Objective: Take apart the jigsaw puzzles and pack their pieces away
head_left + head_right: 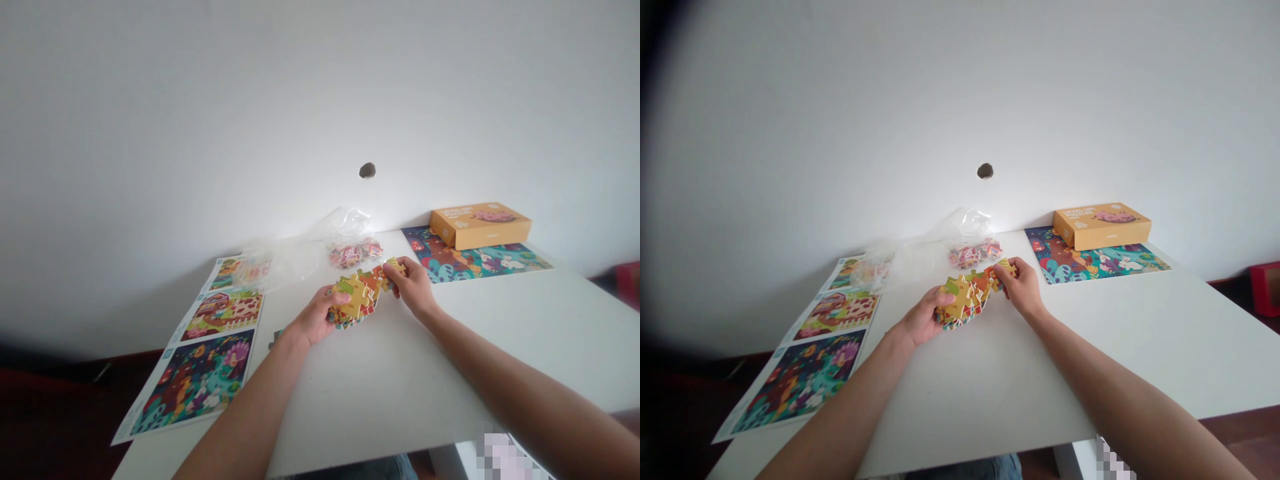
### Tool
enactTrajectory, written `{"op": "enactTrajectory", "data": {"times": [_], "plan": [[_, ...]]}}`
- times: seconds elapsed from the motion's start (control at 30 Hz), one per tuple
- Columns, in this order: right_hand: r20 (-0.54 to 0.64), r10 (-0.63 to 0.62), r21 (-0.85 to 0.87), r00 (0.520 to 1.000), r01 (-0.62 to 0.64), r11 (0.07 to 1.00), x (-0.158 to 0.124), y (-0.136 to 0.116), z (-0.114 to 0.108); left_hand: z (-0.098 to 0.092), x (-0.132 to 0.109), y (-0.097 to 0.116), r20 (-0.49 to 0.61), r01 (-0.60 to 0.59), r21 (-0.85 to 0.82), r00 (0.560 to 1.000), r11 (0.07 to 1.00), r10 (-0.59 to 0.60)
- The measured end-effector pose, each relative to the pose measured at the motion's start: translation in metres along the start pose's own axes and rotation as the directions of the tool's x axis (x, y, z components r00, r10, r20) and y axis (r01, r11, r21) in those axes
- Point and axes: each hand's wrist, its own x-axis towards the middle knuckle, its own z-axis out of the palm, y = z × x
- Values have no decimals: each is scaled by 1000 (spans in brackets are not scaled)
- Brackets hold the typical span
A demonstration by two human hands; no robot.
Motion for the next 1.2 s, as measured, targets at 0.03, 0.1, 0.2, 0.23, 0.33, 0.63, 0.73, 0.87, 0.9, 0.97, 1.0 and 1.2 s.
{"op": "enactTrajectory", "data": {"times": [0.03,0.1,0.2,0.23,0.33,0.63,0.73,0.87,0.9,0.97,1.0,1.2], "plan": [[-24,-6,33,1000,7,999,0,-1,0,-1,0,0,-6,-9,2,1000,1000,9],[-51,-20,76,999,23,997,0,-1,-1,-1,0,0,-13,-22,1,1000,1000,22],[7,-11,33,1000,11,999,0,-1,0,0,-1,1,13,-37,-14,999,999,37],[41,8,-1,999,-8,1000,0,0,0,1,-1,2,26,-44,-25,999,999,44],[138,82,-81,987,-71,994,-2,4,4,2,-2,3,41,-49,-49,998,998,51],[262,124,-115,957,-96,989,-1,9,4,2,0,0,-22,-80,-48,997,996,79],[236,89,-149,968,-54,987,-1,9,3,2,0,1,-16,-99,-62,995,993,98],[214,37,-192,976,5,981,-2,9,0,2,0,2,-45,-111,-81,993,991,107],[204,29,-197,979,12,980,-2,9,-1,2,0,2,-49,-109,-82,993,991,105],[182,23,-208,983,15,978,-2,9,-2,1,0,2,-48,-107,-79,994,991,103],[173,25,-210,985,12,978,-1,9,-2,1,0,2,-46,-107,-75,994,991,104],[266,107,-128,958,-75,989,-2,9,3,2,-2,0,-20,-103,-44,995,994,102]]}}
